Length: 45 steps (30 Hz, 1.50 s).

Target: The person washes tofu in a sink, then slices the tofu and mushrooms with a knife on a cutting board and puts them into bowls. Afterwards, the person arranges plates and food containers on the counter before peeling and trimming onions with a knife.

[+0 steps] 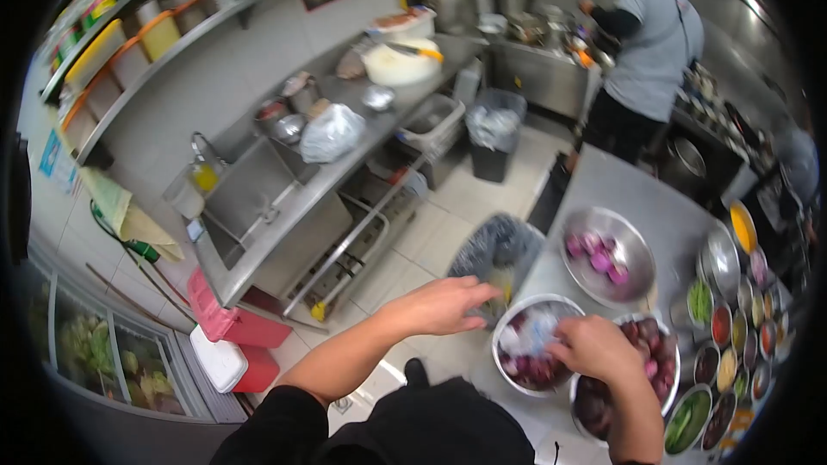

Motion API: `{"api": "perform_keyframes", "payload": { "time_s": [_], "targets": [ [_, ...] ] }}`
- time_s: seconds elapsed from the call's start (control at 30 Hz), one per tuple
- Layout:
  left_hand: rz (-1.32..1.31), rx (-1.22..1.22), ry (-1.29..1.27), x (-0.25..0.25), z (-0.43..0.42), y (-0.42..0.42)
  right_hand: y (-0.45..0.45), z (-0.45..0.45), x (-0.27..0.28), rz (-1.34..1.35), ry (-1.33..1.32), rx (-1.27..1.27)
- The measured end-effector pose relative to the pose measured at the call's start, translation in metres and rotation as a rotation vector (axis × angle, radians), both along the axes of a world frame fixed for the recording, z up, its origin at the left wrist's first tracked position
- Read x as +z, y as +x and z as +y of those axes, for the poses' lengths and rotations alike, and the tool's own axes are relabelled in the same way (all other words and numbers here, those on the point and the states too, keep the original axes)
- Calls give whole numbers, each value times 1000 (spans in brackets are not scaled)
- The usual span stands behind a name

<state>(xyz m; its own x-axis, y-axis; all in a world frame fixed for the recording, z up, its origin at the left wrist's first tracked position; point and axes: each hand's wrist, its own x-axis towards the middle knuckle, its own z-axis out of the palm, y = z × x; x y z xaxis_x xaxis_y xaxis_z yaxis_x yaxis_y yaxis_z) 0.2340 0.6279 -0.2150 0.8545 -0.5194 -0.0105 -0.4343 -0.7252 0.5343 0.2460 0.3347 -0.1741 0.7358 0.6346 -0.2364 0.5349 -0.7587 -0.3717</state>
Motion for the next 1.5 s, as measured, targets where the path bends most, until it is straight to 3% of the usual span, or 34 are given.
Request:
{"api": "perform_keyframes", "payload": {
  "time_s": [0.07, 0.13, 0.27, 0.47, 0.67, 0.8, 0.93, 1.07, 1.1, 1.17, 1.23, 1.27, 1.5],
  "targets": [
    [-7, 137, -91, -1, 75, -5, 21, 7, 9, -180, 8, -45],
    [20, 344, -26, 3, 158, -12, 37, 39, 33, -157, 46, -153],
    [-90, 640, 64, 31, 306, -29, 71, 134, 62, -137, 122, -121],
    [-319, 765, 218, 129, 475, -17, 128, 284, 78, -361, 218, 141],
    [-553, 950, 142, 242, 585, 68, 171, 368, 91, -298, 268, 169],
    [-803, 1049, 322, 308, 649, 136, 229, 404, 73, -243, 304, 137],
    [-915, 1216, 220, 361, 699, 207, 319, 435, 31, -111, 328, 99],
    [-876, 1225, -462, 404, 757, 281, 435, 462, -51, -130, 270, 94],
    [-903, 1242, -520, 413, 761, 296, 456, 469, -66, -178, 192, 127],
    [-880, 1247, -555, 435, 790, 321, 487, 478, -102, -245, 22, 186],
    [-923, 1314, -621, 455, 815, 338, 511, 495, -110, 90, 31, 186],
    [-962, 1330, -612, 463, 829, 344, 518, 505, -110, 121, 34, 182],
    [-1015, 1246, -815, 505, 894, 375, 557, 520, -148, 139, -118, 166]
  ]
}}
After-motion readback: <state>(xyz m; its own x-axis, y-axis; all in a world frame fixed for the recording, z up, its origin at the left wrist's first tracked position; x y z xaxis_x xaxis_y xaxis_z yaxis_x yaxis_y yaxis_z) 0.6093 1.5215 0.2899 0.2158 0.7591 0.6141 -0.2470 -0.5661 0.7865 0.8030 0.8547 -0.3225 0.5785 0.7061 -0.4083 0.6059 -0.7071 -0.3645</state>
